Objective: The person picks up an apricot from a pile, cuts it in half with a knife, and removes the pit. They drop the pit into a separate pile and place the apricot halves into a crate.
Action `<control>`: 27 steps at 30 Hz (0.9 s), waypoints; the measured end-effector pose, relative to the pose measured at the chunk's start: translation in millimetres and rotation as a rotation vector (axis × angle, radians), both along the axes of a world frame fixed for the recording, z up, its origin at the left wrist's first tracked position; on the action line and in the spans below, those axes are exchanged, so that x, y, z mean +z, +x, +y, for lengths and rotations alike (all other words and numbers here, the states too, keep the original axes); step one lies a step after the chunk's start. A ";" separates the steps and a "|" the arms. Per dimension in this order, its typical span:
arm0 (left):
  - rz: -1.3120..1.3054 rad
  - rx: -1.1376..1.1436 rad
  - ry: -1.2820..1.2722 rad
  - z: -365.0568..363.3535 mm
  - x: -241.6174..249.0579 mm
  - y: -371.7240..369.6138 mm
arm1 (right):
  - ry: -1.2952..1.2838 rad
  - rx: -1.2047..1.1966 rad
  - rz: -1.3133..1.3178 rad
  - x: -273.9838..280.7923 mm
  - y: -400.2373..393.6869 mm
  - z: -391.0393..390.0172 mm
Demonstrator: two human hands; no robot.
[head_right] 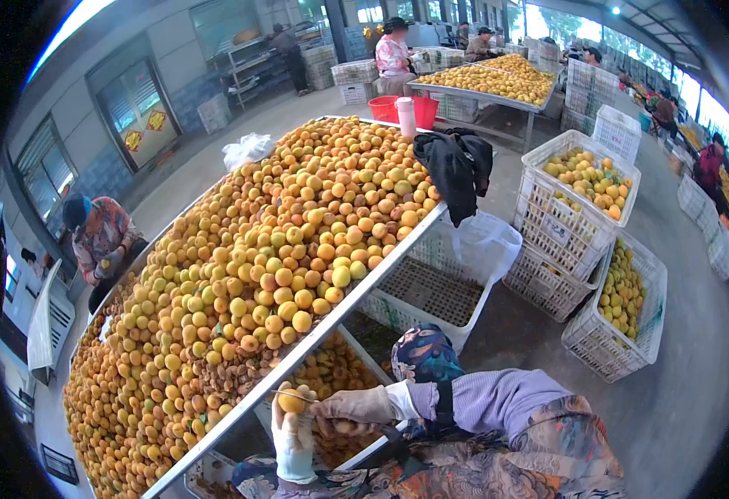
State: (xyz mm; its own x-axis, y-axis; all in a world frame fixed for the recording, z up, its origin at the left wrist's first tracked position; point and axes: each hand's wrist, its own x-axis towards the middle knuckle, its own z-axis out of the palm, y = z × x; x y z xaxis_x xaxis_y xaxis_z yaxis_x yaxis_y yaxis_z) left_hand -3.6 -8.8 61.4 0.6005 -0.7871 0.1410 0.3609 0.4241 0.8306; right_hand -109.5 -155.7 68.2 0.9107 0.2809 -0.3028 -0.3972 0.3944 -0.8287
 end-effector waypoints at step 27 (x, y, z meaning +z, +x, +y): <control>0.197 -0.038 0.301 0.6 -9.8 -11.2 | 0.047 -0.203 0.215 -1.6 -16.7 23.6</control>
